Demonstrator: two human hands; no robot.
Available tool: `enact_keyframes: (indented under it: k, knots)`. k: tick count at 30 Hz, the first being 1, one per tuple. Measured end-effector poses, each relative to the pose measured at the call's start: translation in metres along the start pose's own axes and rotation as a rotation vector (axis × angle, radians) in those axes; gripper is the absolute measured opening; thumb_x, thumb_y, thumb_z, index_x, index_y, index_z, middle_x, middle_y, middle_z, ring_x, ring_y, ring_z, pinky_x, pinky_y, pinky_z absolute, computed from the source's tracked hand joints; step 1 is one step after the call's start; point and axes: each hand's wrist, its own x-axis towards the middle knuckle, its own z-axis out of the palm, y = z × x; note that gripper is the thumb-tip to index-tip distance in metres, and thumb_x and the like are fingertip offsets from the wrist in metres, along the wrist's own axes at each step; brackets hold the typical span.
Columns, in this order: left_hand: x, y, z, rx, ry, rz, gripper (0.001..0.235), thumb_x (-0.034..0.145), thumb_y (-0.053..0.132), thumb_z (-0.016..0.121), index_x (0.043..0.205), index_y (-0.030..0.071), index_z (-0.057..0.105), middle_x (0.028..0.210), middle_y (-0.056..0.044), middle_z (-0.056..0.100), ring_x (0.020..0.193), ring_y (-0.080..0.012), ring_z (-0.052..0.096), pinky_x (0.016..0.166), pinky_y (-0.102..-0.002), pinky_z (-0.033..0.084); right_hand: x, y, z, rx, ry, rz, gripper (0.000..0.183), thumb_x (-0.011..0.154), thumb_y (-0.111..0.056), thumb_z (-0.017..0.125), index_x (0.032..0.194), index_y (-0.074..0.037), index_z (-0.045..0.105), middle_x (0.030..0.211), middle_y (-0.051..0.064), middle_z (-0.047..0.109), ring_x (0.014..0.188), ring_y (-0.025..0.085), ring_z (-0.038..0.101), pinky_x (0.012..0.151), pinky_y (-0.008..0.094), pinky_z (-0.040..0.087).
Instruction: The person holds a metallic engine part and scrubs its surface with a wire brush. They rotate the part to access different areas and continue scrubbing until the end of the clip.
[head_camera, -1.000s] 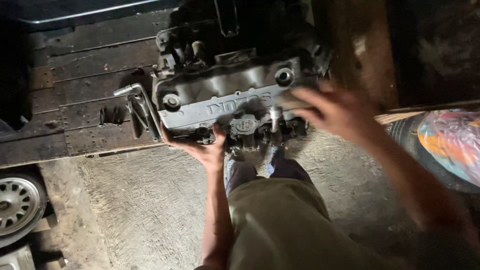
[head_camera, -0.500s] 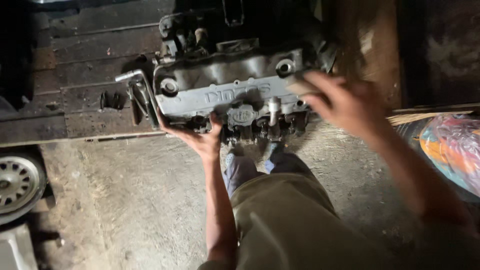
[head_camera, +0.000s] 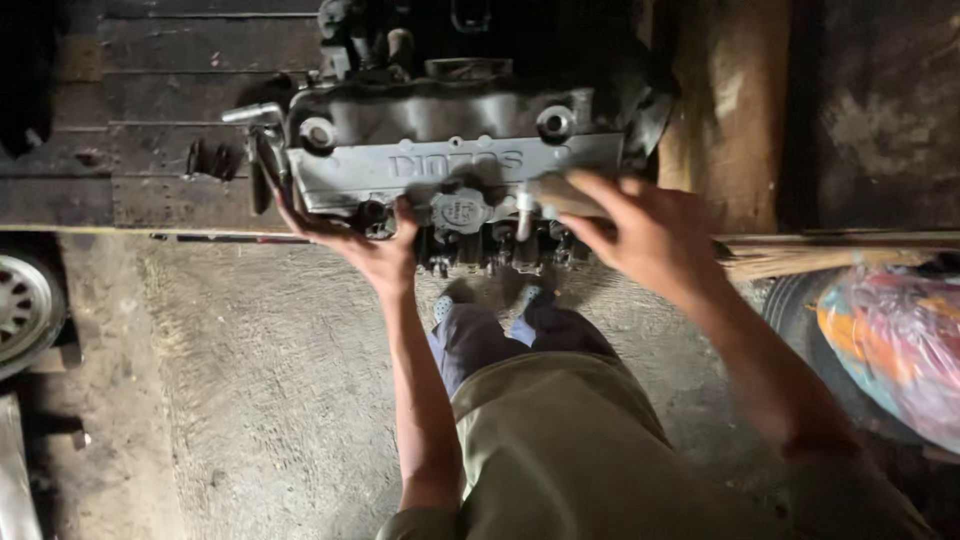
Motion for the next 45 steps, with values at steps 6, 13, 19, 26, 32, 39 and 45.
enact_keyframes:
  k: [6, 13, 19, 26, 32, 39, 45]
  knots:
    - [-0.005, 0.016, -0.004, -0.093, 0.012, -0.06, 0.123, 0.088, 0.056, 0.087, 0.166, 0.027, -0.003, 0.175, -0.017, 0.006, 0.162, -0.0417, 0.022, 0.126, -0.066, 0.026, -0.023, 0.016, -0.009, -0.033, 0.132, 0.09, 0.039, 0.109, -0.031, 0.075, 0.136, -0.006, 0.063, 0.111, 0.02, 0.075, 0.093, 0.028, 0.077, 0.075, 0.035, 0.066]
    - [-0.019, 0.042, -0.023, -0.024, -0.07, -0.017, 0.129, 0.084, 0.049, 0.087, 0.167, 0.03, -0.011, 0.176, -0.014, 0.003, 0.16, -0.0388, 0.015, 0.128, -0.063, 0.025, 0.018, -0.036, 0.022, -0.024, 0.075, 0.104, 0.045, 0.098, -0.033, 0.079, 0.133, -0.006, 0.069, 0.098, 0.021, 0.077, 0.074, 0.028, 0.076, 0.062, 0.038, 0.064]
    - [-0.038, 0.037, -0.038, -0.034, -0.131, -0.131, 0.126, 0.086, 0.039, 0.09, 0.168, 0.023, -0.005, 0.176, -0.017, 0.009, 0.16, -0.0399, 0.021, 0.127, -0.066, 0.024, -0.022, -0.004, -0.012, 0.009, 0.199, 0.171, 0.037, 0.11, -0.027, 0.076, 0.136, -0.003, 0.064, 0.111, 0.017, 0.076, 0.095, 0.026, 0.077, 0.082, 0.037, 0.064]
    - [-0.035, 0.033, -0.038, -0.116, -0.121, -0.22, 0.119, 0.084, 0.033, 0.091, 0.166, 0.014, 0.008, 0.17, -0.021, 0.017, 0.159, -0.0428, 0.025, 0.128, -0.065, 0.026, 0.015, -0.047, 0.044, 0.029, 0.121, 0.24, 0.039, 0.104, -0.026, 0.077, 0.134, -0.003, 0.066, 0.105, 0.019, 0.077, 0.079, 0.026, 0.077, 0.066, 0.039, 0.063]
    - [-0.023, 0.03, -0.043, -0.211, -0.09, -0.132, 0.108, 0.091, 0.02, 0.092, 0.166, 0.014, 0.015, 0.168, -0.018, 0.028, 0.151, -0.0367, 0.038, 0.128, -0.058, 0.035, -0.017, -0.022, 0.025, 0.234, 0.298, 0.366, 0.039, 0.114, -0.029, 0.069, 0.141, -0.003, 0.059, 0.111, 0.015, 0.077, 0.087, 0.018, 0.075, 0.075, 0.034, 0.064]
    - [-0.032, 0.053, -0.044, -0.113, -0.055, 0.116, 0.094, 0.086, 0.016, 0.093, 0.157, 0.019, 0.031, 0.16, -0.012, 0.032, 0.146, -0.0309, 0.038, 0.121, -0.053, 0.039, -0.015, -0.032, 0.083, 0.065, 0.488, 0.235, 0.027, 0.108, -0.026, 0.069, 0.126, -0.007, 0.061, 0.104, 0.013, 0.073, 0.084, 0.023, 0.073, 0.071, 0.035, 0.063]
    - [-0.051, 0.077, -0.031, 0.107, -0.202, 0.12, 0.082, 0.08, 0.027, 0.093, 0.146, 0.014, 0.045, 0.151, -0.015, 0.034, 0.14, -0.0318, 0.033, 0.118, -0.056, 0.031, -0.038, -0.005, 0.061, 0.19, 0.492, 0.388, 0.035, 0.115, -0.021, 0.062, 0.141, -0.001, 0.052, 0.114, 0.017, 0.071, 0.096, 0.025, 0.074, 0.079, 0.036, 0.065]
